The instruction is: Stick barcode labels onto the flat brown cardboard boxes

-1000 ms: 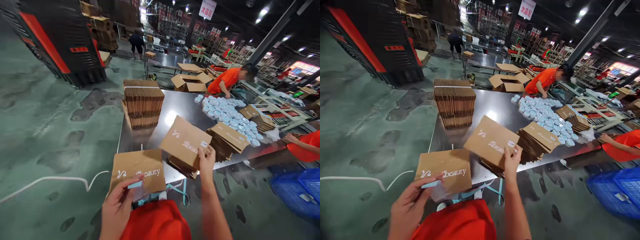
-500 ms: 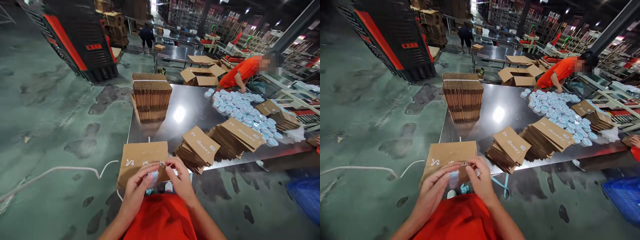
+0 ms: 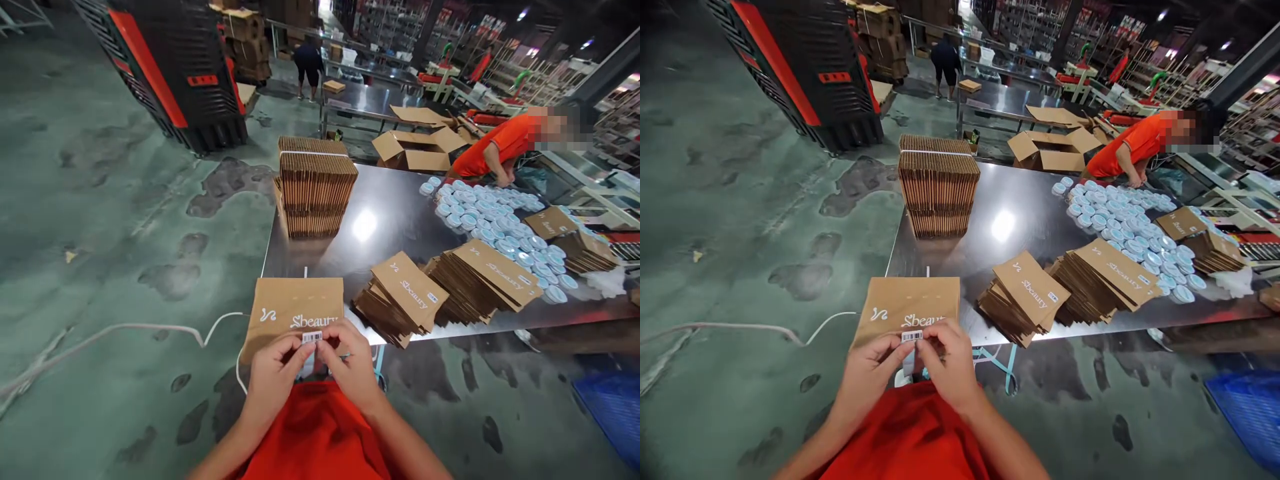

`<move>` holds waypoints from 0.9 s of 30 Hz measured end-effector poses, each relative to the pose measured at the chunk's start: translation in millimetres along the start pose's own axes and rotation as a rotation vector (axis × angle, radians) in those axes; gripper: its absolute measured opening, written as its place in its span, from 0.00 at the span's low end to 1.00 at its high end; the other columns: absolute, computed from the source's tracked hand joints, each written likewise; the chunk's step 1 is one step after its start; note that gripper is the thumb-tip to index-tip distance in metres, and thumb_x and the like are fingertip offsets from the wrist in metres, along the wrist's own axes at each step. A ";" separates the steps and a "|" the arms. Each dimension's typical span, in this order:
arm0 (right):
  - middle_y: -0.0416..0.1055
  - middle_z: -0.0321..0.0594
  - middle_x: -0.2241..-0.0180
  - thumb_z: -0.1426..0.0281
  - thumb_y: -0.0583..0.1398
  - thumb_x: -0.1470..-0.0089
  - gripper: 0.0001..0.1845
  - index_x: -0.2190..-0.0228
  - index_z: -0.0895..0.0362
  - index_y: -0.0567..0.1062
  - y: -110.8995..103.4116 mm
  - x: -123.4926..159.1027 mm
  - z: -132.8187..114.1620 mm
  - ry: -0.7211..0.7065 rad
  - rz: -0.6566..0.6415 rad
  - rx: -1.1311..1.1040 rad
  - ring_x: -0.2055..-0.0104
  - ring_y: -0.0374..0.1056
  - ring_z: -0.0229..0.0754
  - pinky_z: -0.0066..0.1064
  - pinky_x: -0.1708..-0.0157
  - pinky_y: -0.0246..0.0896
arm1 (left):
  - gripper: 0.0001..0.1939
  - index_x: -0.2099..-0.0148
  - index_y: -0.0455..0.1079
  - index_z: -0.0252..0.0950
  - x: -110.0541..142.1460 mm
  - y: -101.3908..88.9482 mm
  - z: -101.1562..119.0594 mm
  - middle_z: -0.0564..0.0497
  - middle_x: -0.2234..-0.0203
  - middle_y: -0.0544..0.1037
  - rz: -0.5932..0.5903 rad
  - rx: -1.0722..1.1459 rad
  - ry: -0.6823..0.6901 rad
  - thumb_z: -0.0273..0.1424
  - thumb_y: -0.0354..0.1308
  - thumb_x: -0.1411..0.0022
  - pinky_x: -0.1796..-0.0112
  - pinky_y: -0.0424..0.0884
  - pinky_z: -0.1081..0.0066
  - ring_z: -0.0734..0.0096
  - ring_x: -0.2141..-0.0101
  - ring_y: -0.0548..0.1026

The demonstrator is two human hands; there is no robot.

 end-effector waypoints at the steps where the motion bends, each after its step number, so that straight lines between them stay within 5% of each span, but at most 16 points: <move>1: 0.67 0.37 0.71 0.71 0.58 0.46 0.04 0.72 0.56 0.72 0.4 -0.2 0.6 0.015 0.003 -0.008 0.69 0.63 0.37 0.28 0.69 0.59 | 0.17 0.81 0.65 0.36 -0.7 0.0 0.2 0.55 0.82 0.71 0.006 -0.034 0.012 0.39 0.57 0.45 0.74 0.65 0.76 0.74 0.78 0.68; 6: 0.67 0.37 0.71 0.68 0.60 0.48 0.07 0.76 0.56 0.72 -1.9 -8.5 10.9 0.104 -0.014 -0.064 0.69 0.63 0.36 0.27 0.71 0.58 | 0.18 0.84 0.64 0.36 -5.1 2.7 1.3 0.56 0.86 0.68 0.018 -0.060 0.026 0.39 0.57 0.47 0.77 0.62 0.76 0.75 0.80 0.65; 11: 0.67 0.39 0.68 0.65 0.59 0.49 0.09 0.77 0.56 0.71 -27.2 -37.5 52.2 0.179 0.225 0.024 0.65 0.64 0.39 0.30 0.66 0.59 | 0.15 0.81 0.69 0.37 -12.4 8.1 -13.1 0.49 0.71 0.82 -0.052 0.057 -0.065 0.38 0.57 0.46 0.66 0.70 0.71 0.64 0.68 0.77; 16: 0.66 0.38 0.74 0.67 0.59 0.54 0.10 0.82 0.56 0.68 -26.5 -59.5 94.3 0.268 0.141 0.175 0.68 0.62 0.40 0.32 0.65 0.59 | 0.14 0.81 0.70 0.37 -21.5 12.4 -42.0 0.44 0.59 0.81 -0.097 0.096 -0.144 0.39 0.58 0.48 0.56 0.69 0.64 0.55 0.57 0.77; 27: 0.63 0.37 0.76 0.71 0.58 0.51 0.12 0.83 0.56 0.67 -18.2 -62.0 91.2 0.253 0.105 0.412 0.71 0.61 0.40 0.31 0.69 0.58 | 0.14 0.80 0.68 0.37 -21.8 14.4 -50.1 0.43 0.58 0.81 -0.092 0.091 -0.156 0.38 0.57 0.47 0.58 0.69 0.64 0.55 0.57 0.77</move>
Point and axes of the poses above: each hand's wrist, its own x-axis away from the middle knuckle, its own y-axis out of the palm, z = x × y, the point moved 5 cm from there along -x, towards the middle knuckle
